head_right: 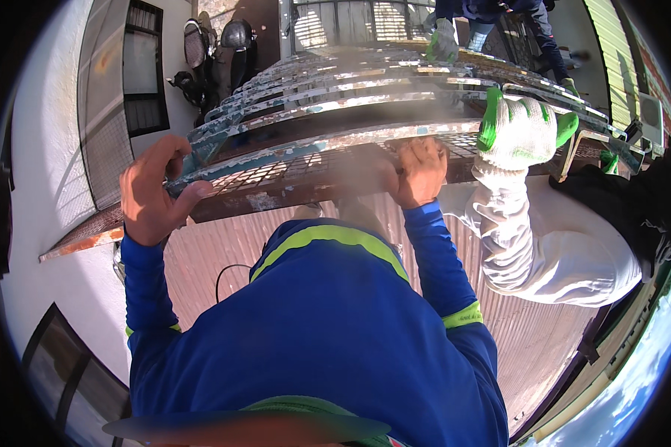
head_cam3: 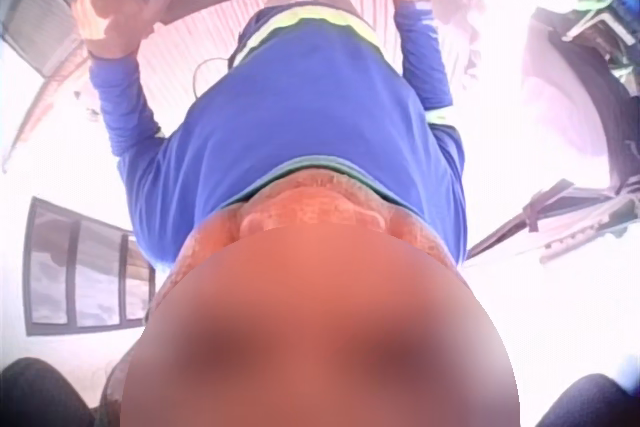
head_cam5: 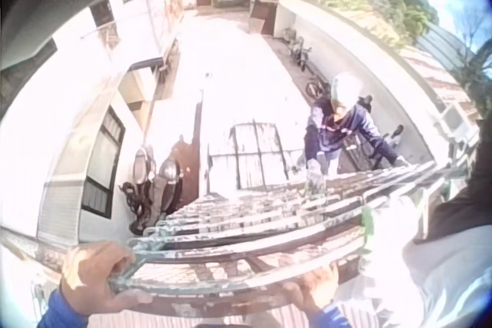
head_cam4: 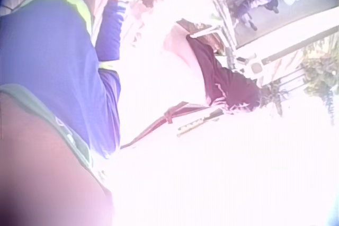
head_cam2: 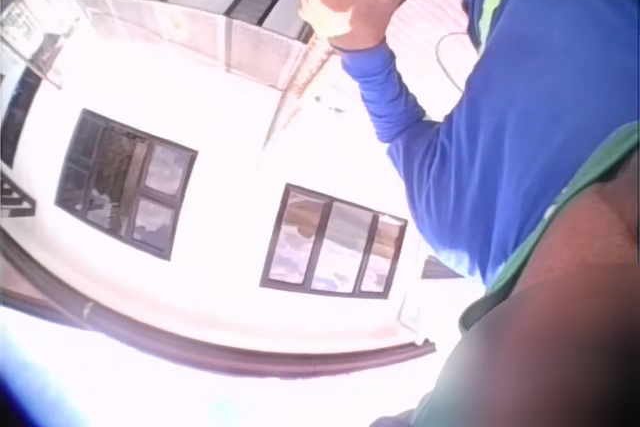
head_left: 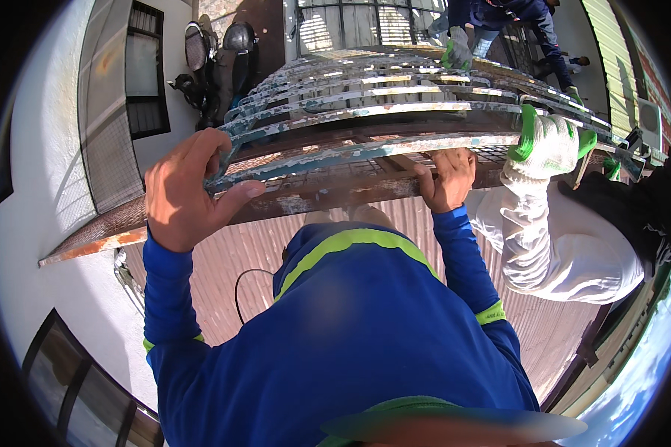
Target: The person walks across a corrugated metal roof, picks up a metal mesh frame, and positions it on the roof surface. They adjust the frame and align it with existing roof elements while another worker assists nearby.
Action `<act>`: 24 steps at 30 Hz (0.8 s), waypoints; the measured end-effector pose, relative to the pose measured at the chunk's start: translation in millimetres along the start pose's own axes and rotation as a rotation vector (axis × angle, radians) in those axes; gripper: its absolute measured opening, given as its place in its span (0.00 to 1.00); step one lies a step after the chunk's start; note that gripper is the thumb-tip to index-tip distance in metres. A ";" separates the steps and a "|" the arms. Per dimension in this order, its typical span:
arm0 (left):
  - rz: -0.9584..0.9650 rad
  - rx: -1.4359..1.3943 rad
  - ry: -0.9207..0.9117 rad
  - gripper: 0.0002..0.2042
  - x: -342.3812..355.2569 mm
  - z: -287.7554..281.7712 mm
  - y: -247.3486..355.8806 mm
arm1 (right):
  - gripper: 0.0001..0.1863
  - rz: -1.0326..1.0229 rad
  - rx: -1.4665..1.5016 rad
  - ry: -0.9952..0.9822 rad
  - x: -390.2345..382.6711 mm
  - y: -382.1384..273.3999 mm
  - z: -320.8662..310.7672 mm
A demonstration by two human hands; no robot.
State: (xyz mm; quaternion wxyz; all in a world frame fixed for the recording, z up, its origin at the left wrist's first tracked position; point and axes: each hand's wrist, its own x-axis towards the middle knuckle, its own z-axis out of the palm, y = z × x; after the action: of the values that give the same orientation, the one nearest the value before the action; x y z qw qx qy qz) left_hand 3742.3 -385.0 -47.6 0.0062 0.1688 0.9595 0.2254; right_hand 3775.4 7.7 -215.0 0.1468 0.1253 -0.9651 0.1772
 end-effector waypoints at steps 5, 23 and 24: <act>0.005 0.000 0.018 0.32 -2.6 0.5 -2.7 | 0.17 0.003 0.005 0.007 3.3 -6.4 -4.9; -0.057 0.053 -0.011 0.23 -3.5 -0.3 12.2 | 0.25 0.039 0.095 0.140 1.4 -10.9 -6.8; -0.058 0.055 -0.012 0.23 -3.5 -0.3 12.5 | 0.25 0.042 0.101 0.146 2.0 -10.7 -5.6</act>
State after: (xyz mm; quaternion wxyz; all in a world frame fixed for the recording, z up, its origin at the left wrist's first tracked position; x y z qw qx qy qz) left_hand 3749.6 -375.7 -42.1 0.0139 0.1426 0.9698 0.1975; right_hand 3778.1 -0.3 -206.1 0.2067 0.0989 -0.9441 0.2372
